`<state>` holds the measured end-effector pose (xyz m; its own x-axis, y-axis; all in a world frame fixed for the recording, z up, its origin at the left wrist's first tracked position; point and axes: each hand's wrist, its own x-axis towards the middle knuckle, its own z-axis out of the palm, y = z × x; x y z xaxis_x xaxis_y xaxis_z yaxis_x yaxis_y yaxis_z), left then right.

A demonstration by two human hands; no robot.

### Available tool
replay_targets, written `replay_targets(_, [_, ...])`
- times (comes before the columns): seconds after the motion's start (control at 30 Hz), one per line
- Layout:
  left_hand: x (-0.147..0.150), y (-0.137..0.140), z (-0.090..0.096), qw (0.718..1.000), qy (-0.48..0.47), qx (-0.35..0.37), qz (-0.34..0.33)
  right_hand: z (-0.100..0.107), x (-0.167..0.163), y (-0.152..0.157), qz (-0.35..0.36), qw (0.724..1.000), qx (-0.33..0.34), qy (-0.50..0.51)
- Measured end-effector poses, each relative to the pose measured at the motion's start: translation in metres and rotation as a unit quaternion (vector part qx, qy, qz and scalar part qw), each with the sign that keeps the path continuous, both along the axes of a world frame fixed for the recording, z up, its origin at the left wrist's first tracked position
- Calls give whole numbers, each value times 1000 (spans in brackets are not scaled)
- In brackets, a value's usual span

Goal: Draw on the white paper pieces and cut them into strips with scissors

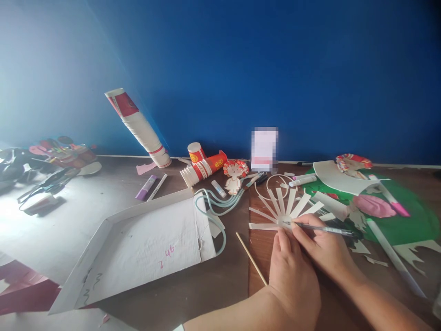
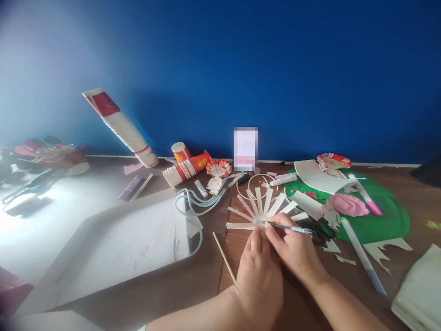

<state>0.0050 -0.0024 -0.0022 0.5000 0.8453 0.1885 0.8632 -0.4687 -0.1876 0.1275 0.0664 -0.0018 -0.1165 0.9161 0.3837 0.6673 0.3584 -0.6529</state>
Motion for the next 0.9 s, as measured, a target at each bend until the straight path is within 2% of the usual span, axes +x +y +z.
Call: replay_targets(0.9, [1, -1, -8, 1000, 5, 0, 3, -1, 0, 0, -9, 1000, -2, -8])
